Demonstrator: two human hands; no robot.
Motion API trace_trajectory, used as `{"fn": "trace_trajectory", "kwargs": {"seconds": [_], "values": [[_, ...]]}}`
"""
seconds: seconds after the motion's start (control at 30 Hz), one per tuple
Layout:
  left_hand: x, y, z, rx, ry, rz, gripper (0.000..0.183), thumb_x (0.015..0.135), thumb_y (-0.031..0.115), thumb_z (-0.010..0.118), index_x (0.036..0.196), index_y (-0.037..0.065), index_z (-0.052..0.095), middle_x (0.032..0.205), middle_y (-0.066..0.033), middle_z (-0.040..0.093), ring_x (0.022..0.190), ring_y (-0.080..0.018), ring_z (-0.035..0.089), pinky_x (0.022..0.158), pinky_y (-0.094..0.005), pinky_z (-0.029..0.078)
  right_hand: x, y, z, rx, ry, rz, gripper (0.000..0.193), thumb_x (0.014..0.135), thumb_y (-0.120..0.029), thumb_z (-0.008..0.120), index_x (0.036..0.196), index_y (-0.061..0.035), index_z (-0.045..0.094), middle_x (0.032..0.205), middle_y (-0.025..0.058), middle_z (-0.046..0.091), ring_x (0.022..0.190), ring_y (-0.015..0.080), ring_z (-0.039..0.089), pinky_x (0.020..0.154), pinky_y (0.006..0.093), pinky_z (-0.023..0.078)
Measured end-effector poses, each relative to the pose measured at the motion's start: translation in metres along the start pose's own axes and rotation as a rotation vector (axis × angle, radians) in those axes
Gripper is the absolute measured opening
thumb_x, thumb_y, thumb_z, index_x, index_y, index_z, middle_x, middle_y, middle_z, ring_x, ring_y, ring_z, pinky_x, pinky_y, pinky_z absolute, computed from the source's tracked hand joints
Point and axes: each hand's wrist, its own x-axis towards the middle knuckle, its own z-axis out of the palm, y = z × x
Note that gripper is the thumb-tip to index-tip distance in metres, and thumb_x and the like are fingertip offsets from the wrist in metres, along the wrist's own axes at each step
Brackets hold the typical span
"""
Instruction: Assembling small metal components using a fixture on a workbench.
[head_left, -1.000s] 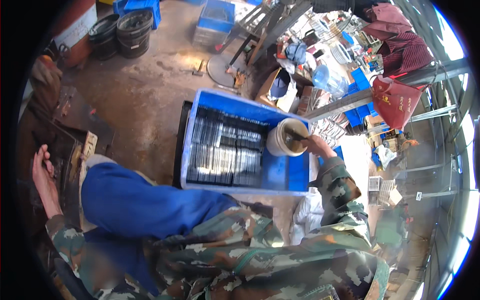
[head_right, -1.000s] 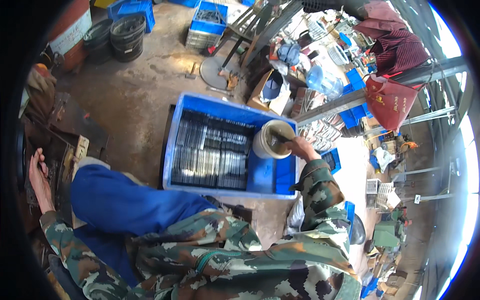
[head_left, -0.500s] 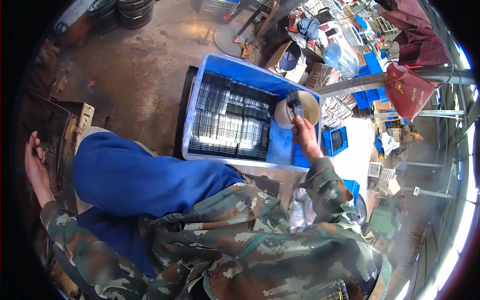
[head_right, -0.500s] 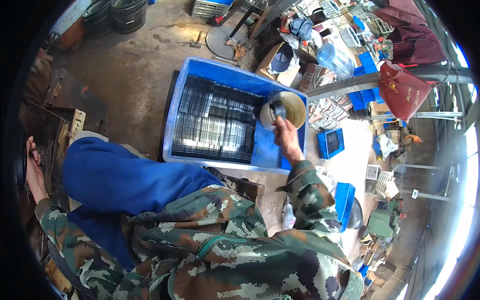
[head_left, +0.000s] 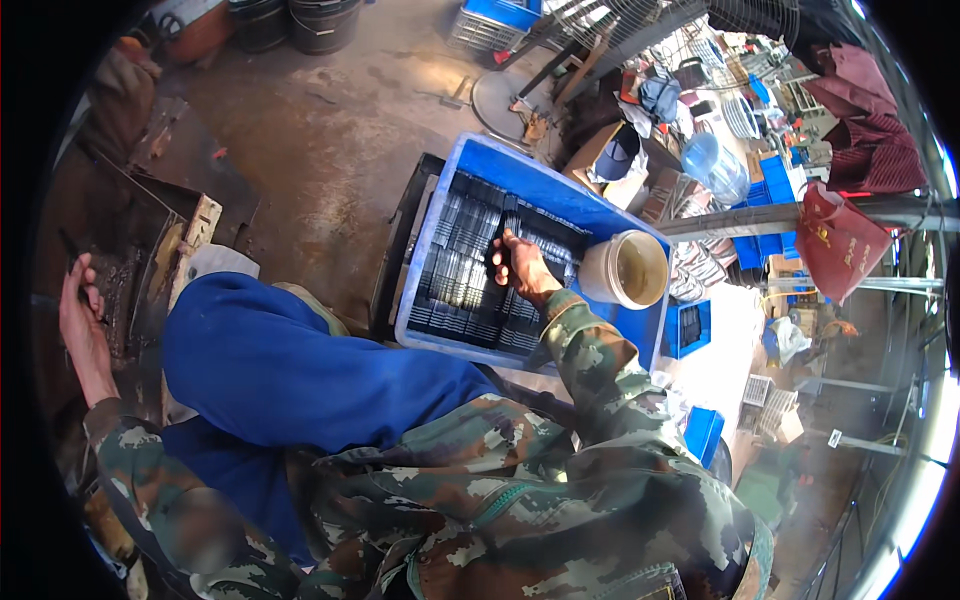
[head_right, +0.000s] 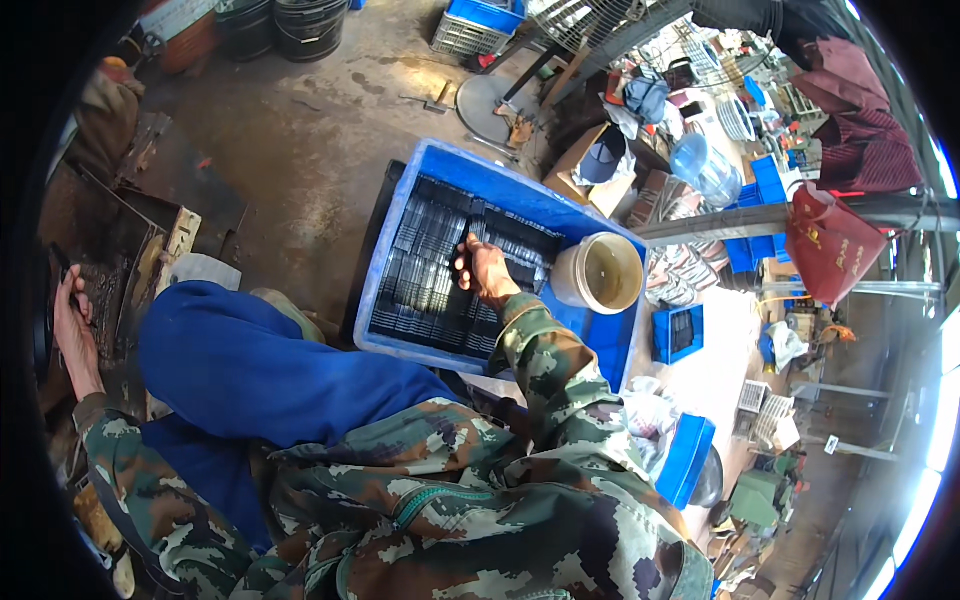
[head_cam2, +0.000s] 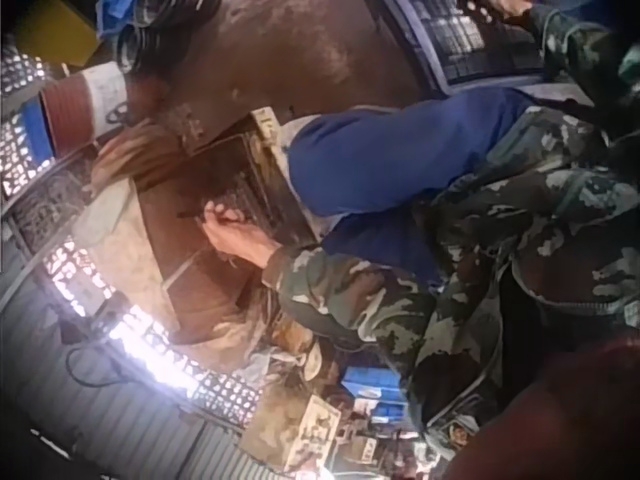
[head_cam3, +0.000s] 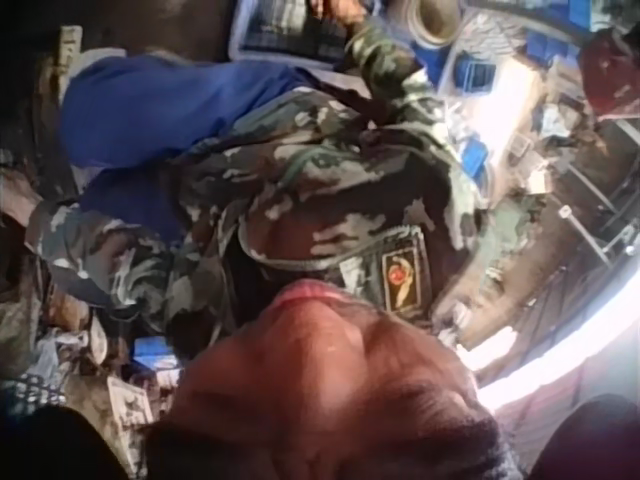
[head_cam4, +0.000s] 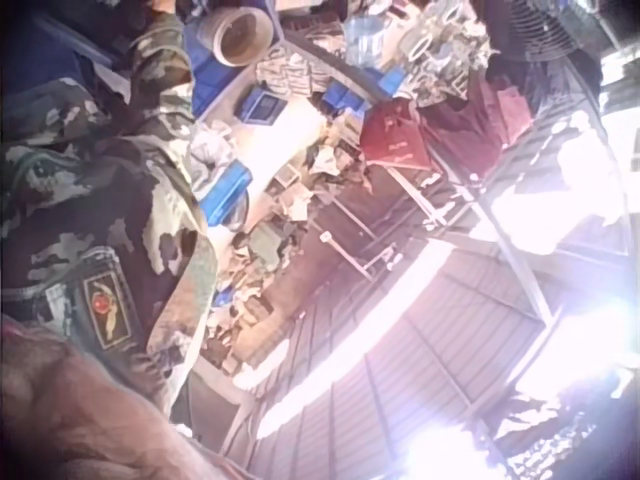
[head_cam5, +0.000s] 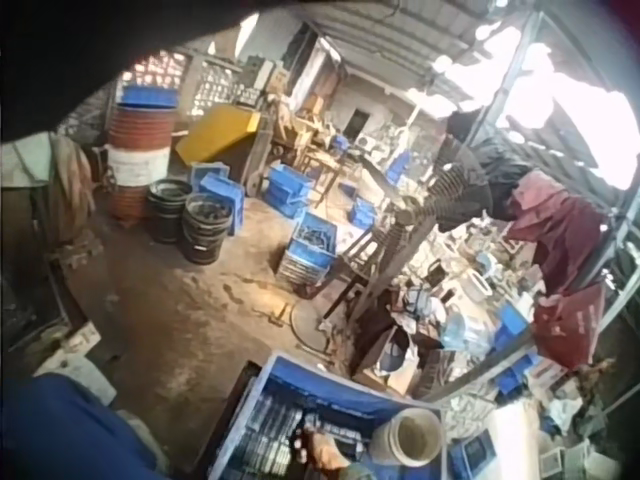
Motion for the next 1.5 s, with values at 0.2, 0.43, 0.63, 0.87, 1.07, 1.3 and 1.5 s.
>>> {"fn": "trace_trajectory", "kwargs": {"seconds": [0.2,0.43,0.63,0.87,1.07,1.3,1.5], "values": [[-0.01,0.014,-0.016,0.016,0.025,0.035,0.029,0.098,0.024,0.061,0.118,0.004,0.067,0.089,0.0059,0.059,0.064,-0.0024,0.039,0.058,-0.0196,0.028,0.007,-0.023,-0.005,-1.41,-0.256,-0.732,0.04,0.102,-0.027,0.048,0.127,0.0041,0.054,0.06,0.0093,0.064,0.047,0.0238,0.059,0.047,0.0384,0.05],[-0.006,0.006,0.017,-0.048,-0.03,0.074,0.029,0.099,0.024,0.061,0.118,0.003,0.066,0.089,0.0053,0.06,0.063,-0.0026,0.039,0.058,-0.0196,0.029,0.079,-0.009,-0.082,-1.94,0.102,-0.897,0.044,0.102,-0.026,0.041,0.142,-0.0103,0.05,0.082,0.0212,0.064,0.069,0.0379,0.066,0.065,0.0461,0.058],[-0.027,0.037,-0.028,-0.06,0.085,0.119,0.03,0.099,0.024,0.06,0.118,0.003,0.067,0.087,0.0051,0.059,0.062,-0.0025,0.039,0.056,-0.0197,0.028,0.037,-0.011,-0.026,-1.977,0.164,-0.845,0.047,0.094,-0.024,0.055,0.134,0.0006,0.052,0.085,0.0226,0.063,0.075,0.0388,0.065,0.059,0.0512,0.052],[-0.059,0.056,0.006,-0.317,0.328,0.177,0.019,0.094,0.018,0.063,0.101,0.003,0.071,0.074,-0.0006,0.057,0.052,-0.0041,0.042,0.044,-0.0189,0.03,-0.034,-0.098,0.052,-1.291,0.239,-0.845,0.045,0.099,-0.042,0.053,0.109,-0.0006,0.068,0.092,0.023,0.069,0.088,0.0368,0.066,0.08,0.0437,0.049],[-0.078,0.052,-0.021,-0.36,0.52,0.181,0.016,0.093,0.017,0.063,0.102,0.004,0.068,0.071,-0.0006,0.06,0.049,-0.0028,0.041,0.042,-0.02,0.029,-0.112,-0.105,0.262,-1.012,-0.306,-1.041,0.029,0.099,-0.028,0.056,0.103,-0.0006,0.065,0.069,0.0074,0.06,0.064,0.0133,0.054,0.06,0.0312,0.044],[-0.08,0.048,-0.047,-0.462,0.663,0.157,0.012,0.09,0.018,0.065,0.094,0.006,0.067,0.072,0.0003,0.059,0.049,-0.004,0.041,0.045,-0.0216,0.031,-0.18,-0.068,0.529,-0.91,-0.941,-1.127,0.032,0.097,-0.028,0.06,0.115,-0.0026,0.065,0.085,0.0145,0.071,0.061,0.0201,0.067,0.061,0.0345,0.052],[-0.075,0.042,-0.066,-0.535,0.779,0.135,0.016,0.091,0.018,0.061,0.097,0.005,0.068,0.075,-0.0016,0.061,0.05,-0.0061,0.041,0.046,-0.0231,0.032,-0.193,-0.016,0.66,-0.893,-1.021,-1.161,0.033,0.094,-0.029,0.063,0.11,0.0003,0.064,0.079,0.0166,0.07,0.065,0.024,0.07,0.068,0.0378,0.054]]}}
